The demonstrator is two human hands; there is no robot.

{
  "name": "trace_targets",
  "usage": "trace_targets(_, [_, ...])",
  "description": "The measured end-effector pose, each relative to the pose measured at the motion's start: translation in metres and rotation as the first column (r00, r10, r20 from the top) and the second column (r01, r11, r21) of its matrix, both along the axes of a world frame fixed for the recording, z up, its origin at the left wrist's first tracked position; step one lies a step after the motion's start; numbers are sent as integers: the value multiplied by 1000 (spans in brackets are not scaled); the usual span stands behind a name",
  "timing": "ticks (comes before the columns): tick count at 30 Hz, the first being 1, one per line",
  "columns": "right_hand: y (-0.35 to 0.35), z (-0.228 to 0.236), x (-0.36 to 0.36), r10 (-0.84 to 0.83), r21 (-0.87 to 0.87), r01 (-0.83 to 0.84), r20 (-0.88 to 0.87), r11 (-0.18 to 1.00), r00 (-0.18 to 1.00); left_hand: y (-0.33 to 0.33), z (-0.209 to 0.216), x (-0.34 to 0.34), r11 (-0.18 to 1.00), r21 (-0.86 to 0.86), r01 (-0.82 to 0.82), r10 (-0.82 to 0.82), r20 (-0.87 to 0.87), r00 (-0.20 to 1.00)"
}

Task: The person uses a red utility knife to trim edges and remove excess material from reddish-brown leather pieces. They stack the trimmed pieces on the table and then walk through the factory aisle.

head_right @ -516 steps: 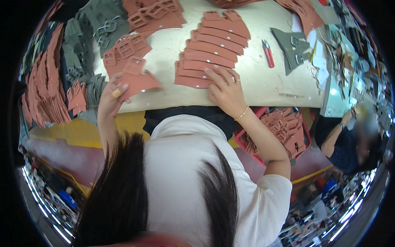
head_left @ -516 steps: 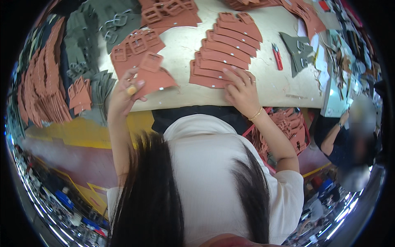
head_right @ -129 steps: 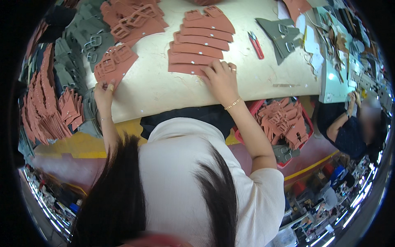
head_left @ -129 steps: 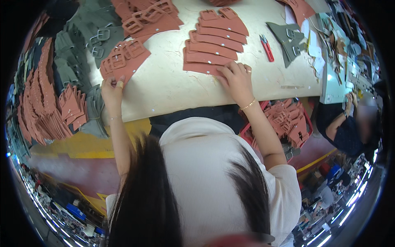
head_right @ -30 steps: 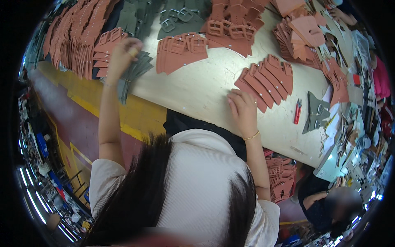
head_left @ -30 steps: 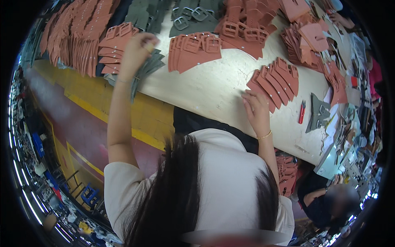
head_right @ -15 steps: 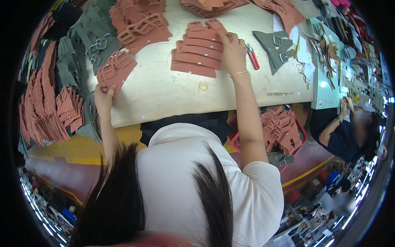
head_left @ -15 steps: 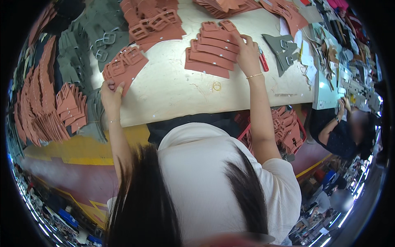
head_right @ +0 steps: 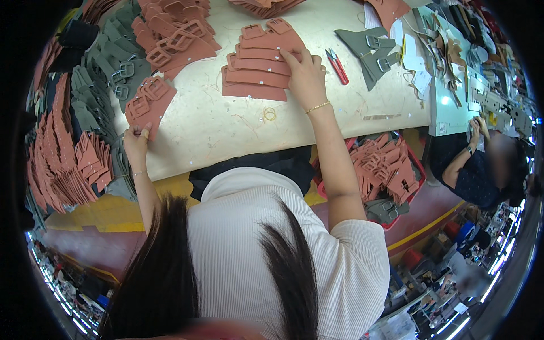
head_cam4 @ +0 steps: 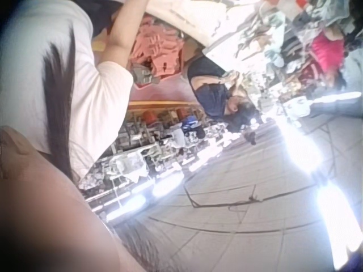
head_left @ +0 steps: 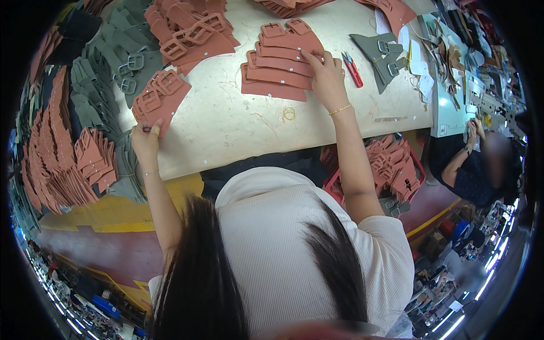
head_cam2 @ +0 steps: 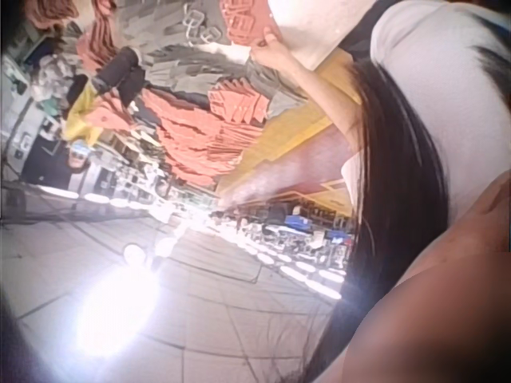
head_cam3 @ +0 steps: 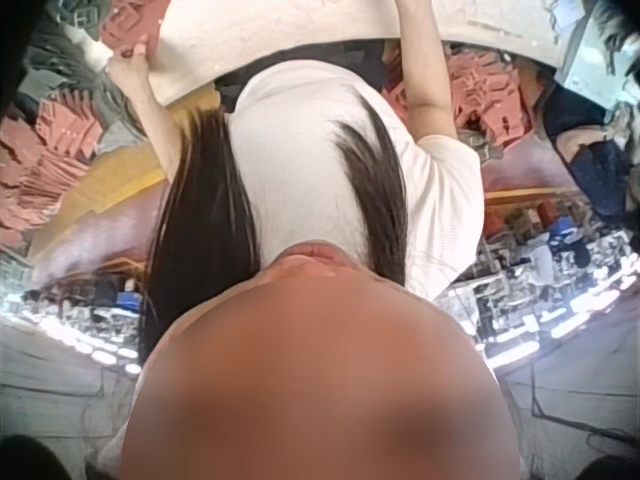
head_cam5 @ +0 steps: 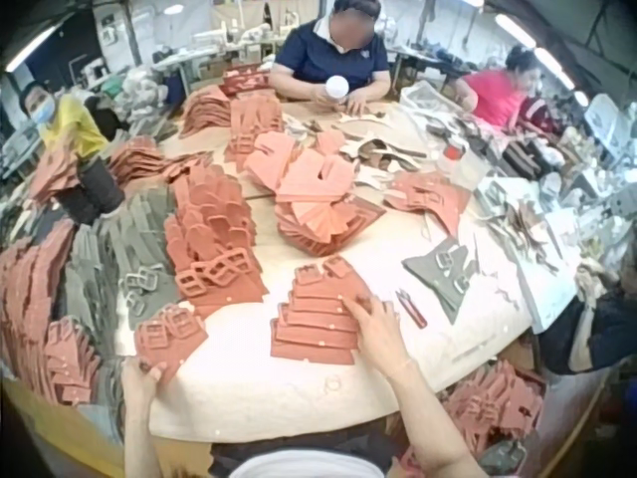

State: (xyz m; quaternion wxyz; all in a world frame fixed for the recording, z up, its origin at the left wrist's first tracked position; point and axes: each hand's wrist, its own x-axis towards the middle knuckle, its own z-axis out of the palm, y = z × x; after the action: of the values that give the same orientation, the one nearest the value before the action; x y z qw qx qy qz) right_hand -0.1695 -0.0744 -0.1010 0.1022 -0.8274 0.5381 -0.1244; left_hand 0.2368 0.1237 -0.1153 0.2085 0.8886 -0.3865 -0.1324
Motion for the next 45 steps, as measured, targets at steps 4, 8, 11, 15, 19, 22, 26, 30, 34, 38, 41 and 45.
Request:
trace_targets(4, [11, 5, -1, 32, -52, -28, 82, 998, 996, 0, 0, 0, 1000, 2, -1, 1, 17, 1000])
trace_targets(8, [32, 7, 2, 206, -84, -195, 158, 977, 966, 0, 5, -5, 1000, -19, 21, -20, 44, 999])
trace_targets(11, [41, 3, 8, 352, -207, -331, 72, 921, 933, -3, 22, -17, 999, -27, -18, 15, -85, 996])
trace_targets(15, [40, -7, 13, 439, -310, -419, -4, 854, 898, -16, 65, -45, 930, -347, -121, -97, -550, 830])
trace_targets(19, [33, -10, 13, 550, -365, -544, -97, 756, 830, -25, 110, -72, 902, -411, -130, -239, -728, 642])
trace_targets(22, [29, -1, 15, 548, -336, -525, -31, 782, 836, -23, 115, -82, 885, -428, -183, -315, -841, 440])
trace_targets(26, [22, 25, 21, 466, -361, -396, 129, 844, 876, -16, 73, -83, 936, -292, -194, -221, -921, 320])
trace_targets(30, [21, 57, 32, 360, -294, -301, 170, 907, 917, -6, 28, -75, 991, 29, -128, 65, -956, 284])
trace_targets(34, [21, 86, 55, 343, -194, -293, 327, 936, 880, -1, 14, -68, 990, 51, -132, 83, -966, 246])
trace_targets(38, [31, 99, 81, 417, -167, -383, 414, 909, 809, -4, 18, -62, 994, 34, -100, 53, -979, 198])
trace_targets(41, [50, 75, 105, 601, -354, -491, 372, 796, 707, -4, 19, -62, 979, 79, -187, 105, -986, 129])
trace_targets(45, [86, 27, 116, 680, -230, -640, 283, 733, 676, -4, 17, -64, 971, 66, -231, 98, -987, 130])
